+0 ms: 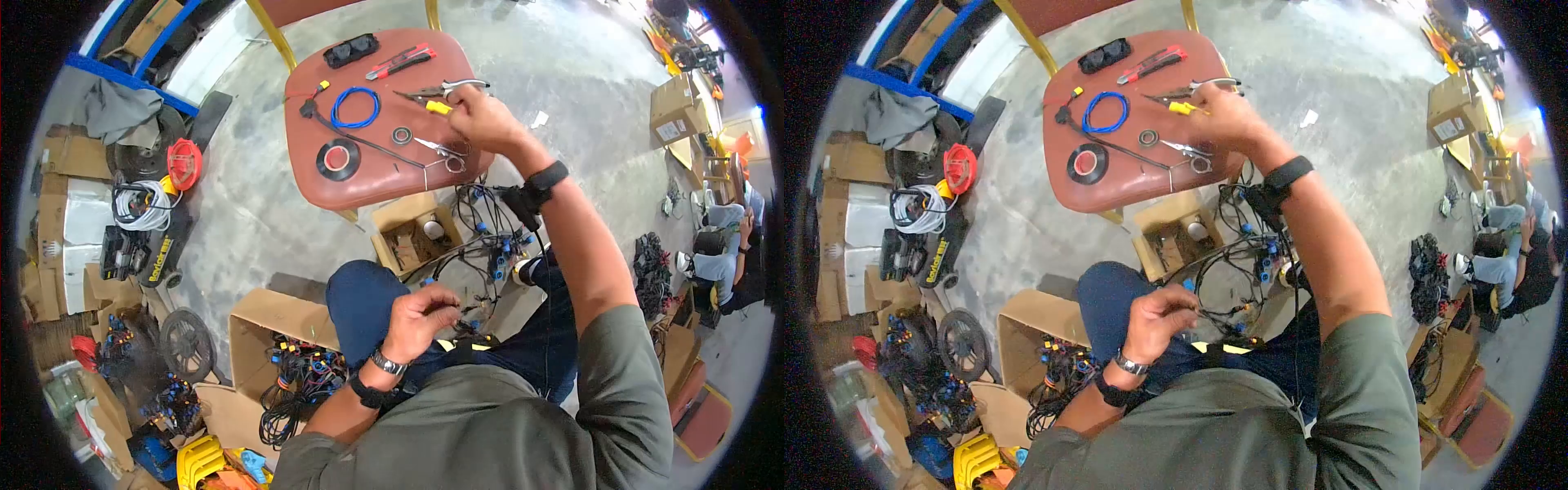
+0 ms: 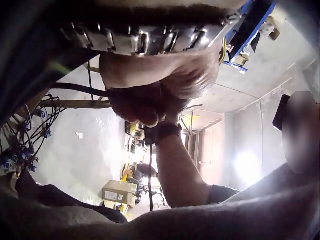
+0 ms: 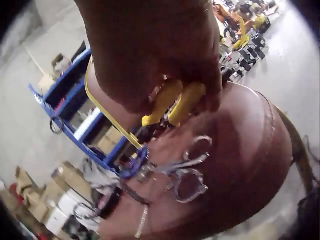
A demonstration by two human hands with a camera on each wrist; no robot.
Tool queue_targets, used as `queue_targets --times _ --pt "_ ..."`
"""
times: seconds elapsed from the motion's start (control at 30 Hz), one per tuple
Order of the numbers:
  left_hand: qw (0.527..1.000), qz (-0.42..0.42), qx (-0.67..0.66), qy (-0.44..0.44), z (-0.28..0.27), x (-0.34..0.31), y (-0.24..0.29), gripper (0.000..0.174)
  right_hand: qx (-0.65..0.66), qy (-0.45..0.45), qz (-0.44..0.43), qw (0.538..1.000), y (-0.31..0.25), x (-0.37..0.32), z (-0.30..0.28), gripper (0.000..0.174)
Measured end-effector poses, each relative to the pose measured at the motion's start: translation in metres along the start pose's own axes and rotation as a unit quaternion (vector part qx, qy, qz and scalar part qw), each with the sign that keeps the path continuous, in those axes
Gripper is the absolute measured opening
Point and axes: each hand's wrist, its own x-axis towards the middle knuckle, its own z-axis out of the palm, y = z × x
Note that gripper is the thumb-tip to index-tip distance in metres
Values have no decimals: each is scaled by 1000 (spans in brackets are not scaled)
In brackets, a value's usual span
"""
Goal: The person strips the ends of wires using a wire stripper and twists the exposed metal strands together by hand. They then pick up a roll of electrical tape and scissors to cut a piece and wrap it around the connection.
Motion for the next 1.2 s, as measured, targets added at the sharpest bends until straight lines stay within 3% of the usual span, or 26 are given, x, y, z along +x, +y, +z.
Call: queue_targets --times 0.03,0.1,0.2,0.23,0.3,0.37,0.5,0.53,0.57,0.7,1.0,1.2 --pt "1000 17 -7 4 0 1 0 12 120 -13 15 993 2 -11 -9 36" --pt "998 54 -20 12 -3 5 -8 10 352 -36 42 935 5 -42 -29 42" --pt "997 72 -31 22 0 7 -10 7 670 -30 43 741 14 -120 -36 47" --pt "995 79 -45 28 1 8 -14 8 732 -32 60 677 9 -147 -37 46" --pt "996 76 -51 21 3 10 -18 14 748 -104 106 647 21 -188 -29 43" --pt "997 72 -32 13 10 13 -17 13 668 -94 147 723 20 -218 -7 39" --pt "994 73 -65 56 24 20 -30 11 625 -202 120 744 46 -263 20 30" --pt "994 75 -57 63 24 21 -34 12 541 -226 116 802 48 -266 23 30" --pt "994 72 -44 69 24 21 -39 14 511 -243 93 819 50 -269 28 31" --pt "988 98 -30 117 33 15 -36 12 519 -263 46 812 45 -280 29 33" --pt "985 128 0 115 49 11 -32 13 375 -215 -49 901 55 -305 8 35" --pt "983 130 39 126 49 17 -27 15 317 -211 -31 924 43 -307 -12 50"
